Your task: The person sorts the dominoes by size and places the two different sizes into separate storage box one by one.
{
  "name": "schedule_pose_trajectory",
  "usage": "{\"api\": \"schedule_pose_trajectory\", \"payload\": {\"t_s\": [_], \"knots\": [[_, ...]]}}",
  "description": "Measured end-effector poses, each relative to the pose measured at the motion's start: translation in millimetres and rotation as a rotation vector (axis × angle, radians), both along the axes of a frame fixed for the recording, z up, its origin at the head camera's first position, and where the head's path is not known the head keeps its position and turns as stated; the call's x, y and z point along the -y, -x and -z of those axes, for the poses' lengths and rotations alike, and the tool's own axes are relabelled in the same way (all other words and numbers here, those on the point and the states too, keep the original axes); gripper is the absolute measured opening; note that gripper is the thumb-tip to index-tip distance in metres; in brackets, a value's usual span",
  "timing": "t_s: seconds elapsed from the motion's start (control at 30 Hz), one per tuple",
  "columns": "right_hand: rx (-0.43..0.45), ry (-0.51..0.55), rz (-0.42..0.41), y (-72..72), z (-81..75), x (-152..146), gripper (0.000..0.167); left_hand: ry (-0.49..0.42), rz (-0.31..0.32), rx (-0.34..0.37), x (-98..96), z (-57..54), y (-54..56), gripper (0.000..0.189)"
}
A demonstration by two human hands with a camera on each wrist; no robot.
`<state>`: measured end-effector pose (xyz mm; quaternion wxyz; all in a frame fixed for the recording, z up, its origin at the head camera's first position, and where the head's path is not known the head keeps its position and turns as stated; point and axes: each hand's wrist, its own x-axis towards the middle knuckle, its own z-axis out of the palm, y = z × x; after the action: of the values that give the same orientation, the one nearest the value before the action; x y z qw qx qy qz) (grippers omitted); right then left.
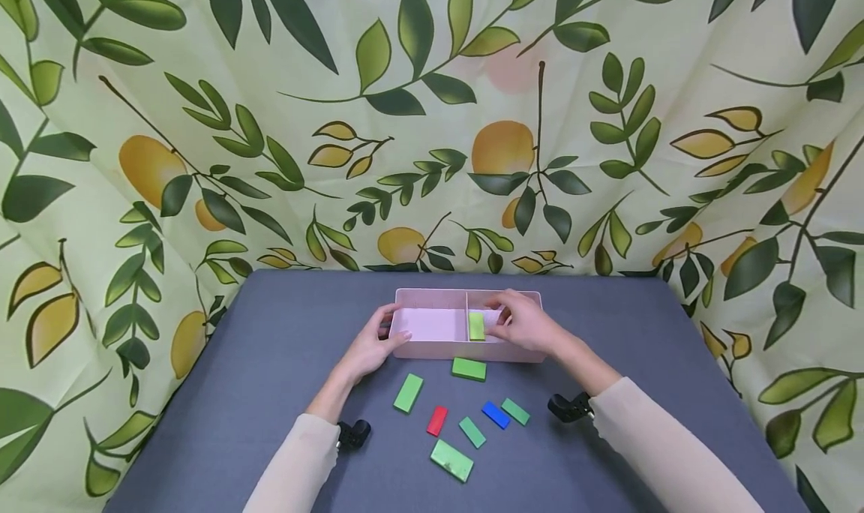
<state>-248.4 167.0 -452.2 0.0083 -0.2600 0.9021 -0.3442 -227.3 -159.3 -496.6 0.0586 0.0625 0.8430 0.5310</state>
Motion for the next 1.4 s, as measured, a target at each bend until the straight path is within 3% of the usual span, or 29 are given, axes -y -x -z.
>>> {"api": "schedule_pose_trajectory", "payload": {"t_s": [0.13, 0.37, 0.53, 1.0, 1.4], "knots": [[-0.047, 0.04, -0.017, -9.1, -7.6, -2.5, 0.041, 0.0, -0.012, 0.008, 0.9, -0.8, 0.5, 0.066], [-0.057, 0.079, -0.01, -25.6, -16.1, -2.2, 0.035, 0.0, -0.003, 0.004, -1.1, -0.8, 1.0, 0.065], [-0.079, 0.113, -0.013, -38.5, -15.4, 0.2, 0.032, -0.007, -0.003, 0.002, -1.6, -0.2, 1.5, 0.065], [-0.057, 0.166, -0.052, -70.5, 12.5, 10.4, 0.033, -0.01, -0.003, 0.0, -0.4, 0.1, 1.1, 0.064], [-0.001, 0.151, -0.025, -76.4, 37.7, 9.7, 0.035, 0.014, -0.015, 0.005, -0.5, -0.7, 1.0, 0.066]]}}
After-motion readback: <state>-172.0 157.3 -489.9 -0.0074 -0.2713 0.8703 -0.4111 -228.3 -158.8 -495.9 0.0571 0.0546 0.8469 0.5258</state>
